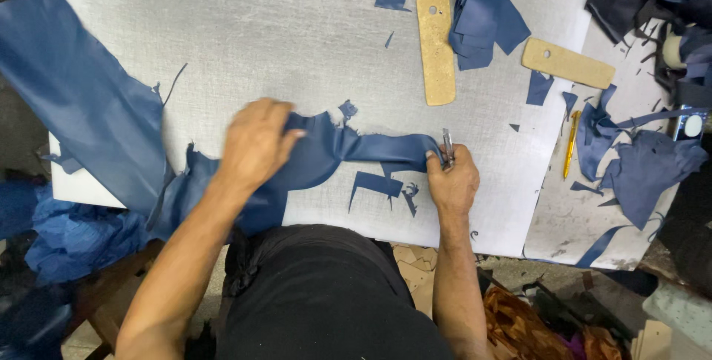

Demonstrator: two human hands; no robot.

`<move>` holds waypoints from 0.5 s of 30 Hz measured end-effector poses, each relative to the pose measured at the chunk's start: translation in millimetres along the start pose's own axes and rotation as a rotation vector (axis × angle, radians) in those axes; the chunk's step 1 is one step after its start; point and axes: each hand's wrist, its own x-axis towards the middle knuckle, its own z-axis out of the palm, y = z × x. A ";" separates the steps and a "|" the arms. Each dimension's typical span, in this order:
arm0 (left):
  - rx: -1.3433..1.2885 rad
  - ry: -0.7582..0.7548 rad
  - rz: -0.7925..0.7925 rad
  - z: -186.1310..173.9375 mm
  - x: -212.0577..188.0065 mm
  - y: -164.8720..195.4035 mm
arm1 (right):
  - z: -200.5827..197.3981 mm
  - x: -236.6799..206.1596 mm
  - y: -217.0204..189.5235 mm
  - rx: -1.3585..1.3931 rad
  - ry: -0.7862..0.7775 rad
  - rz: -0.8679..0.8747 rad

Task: The person cuts blue leather into rectangular strips using a utility knife and a wooden template as a straightedge. They repeatedly position the template, cut along its edge, and set aside the finished strips on the worktable.

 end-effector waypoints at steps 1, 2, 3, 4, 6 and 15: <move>-0.038 -0.012 0.087 15.3 16.5 15.5 | -0.1 0.1 -0.5 -0.028 -0.012 0.002; -0.073 -0.017 0.180 27.1 31.7 24.6 | 1.0 1.4 -0.9 -0.053 -0.016 0.001; -0.064 -0.089 0.157 34.7 39.0 28.8 | 0.9 2.2 0.0 -0.078 -0.015 -0.002; -0.054 -0.166 0.136 44.0 43.6 34.1 | -1.2 1.3 2.6 0.005 -0.048 -0.030; -0.091 -0.189 0.200 52.4 43.1 36.7 | -11.0 -4.5 11.3 0.160 -0.137 -0.064; -0.097 0.383 0.245 10.3 19.4 26.6 | -30.8 4.9 12.5 0.697 -0.363 0.142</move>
